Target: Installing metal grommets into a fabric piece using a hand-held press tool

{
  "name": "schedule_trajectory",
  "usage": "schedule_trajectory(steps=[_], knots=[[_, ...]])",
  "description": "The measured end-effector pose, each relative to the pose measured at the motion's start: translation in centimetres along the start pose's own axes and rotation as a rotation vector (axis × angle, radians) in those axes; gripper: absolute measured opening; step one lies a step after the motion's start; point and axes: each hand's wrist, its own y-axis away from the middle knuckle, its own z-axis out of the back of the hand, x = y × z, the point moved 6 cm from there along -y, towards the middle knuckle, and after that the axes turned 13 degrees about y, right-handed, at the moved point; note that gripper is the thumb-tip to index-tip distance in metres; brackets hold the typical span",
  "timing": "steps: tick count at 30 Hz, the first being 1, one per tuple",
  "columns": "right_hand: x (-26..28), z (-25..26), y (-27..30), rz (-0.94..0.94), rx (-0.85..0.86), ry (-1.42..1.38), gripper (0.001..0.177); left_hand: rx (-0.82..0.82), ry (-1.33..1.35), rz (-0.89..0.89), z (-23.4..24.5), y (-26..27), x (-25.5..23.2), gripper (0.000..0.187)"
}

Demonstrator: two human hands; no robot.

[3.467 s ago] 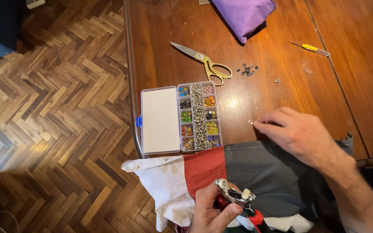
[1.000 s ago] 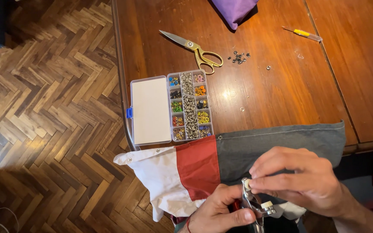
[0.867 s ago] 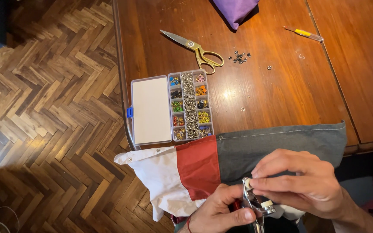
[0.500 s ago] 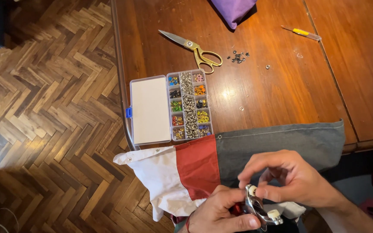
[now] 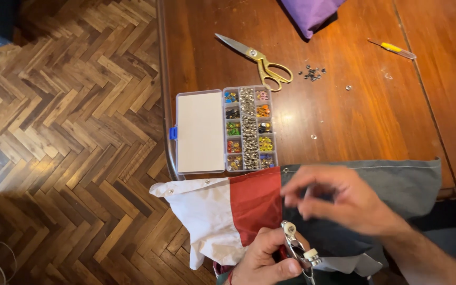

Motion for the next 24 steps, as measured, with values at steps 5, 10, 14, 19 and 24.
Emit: schedule_trajectory(steps=[5,10,14,19,24], knots=[[1.3,1.4,-5.4,0.125,-0.165,0.642,0.019,-0.078,0.049,-0.032,1.0,0.8,-1.7,0.050],[-0.8,0.5,-8.6,0.041,-0.115,1.192,0.017,-0.054,0.079,-0.052,2.1,1.7,-2.6,0.050],[-1.1,-0.7,-9.6,0.039,-0.126,1.319,0.026,-0.072,0.098,-0.053,2.9,2.5,-3.2,0.050],[-0.6,-1.9,-10.0,0.152,-0.213,1.463,0.005,-0.051,0.067,-0.079,3.9,3.1,-3.1,0.054],[-0.9,-2.4,-10.0,0.208,-0.184,1.529,0.008,-0.041,0.084,-0.107,4.2,2.9,-3.4,0.053]])
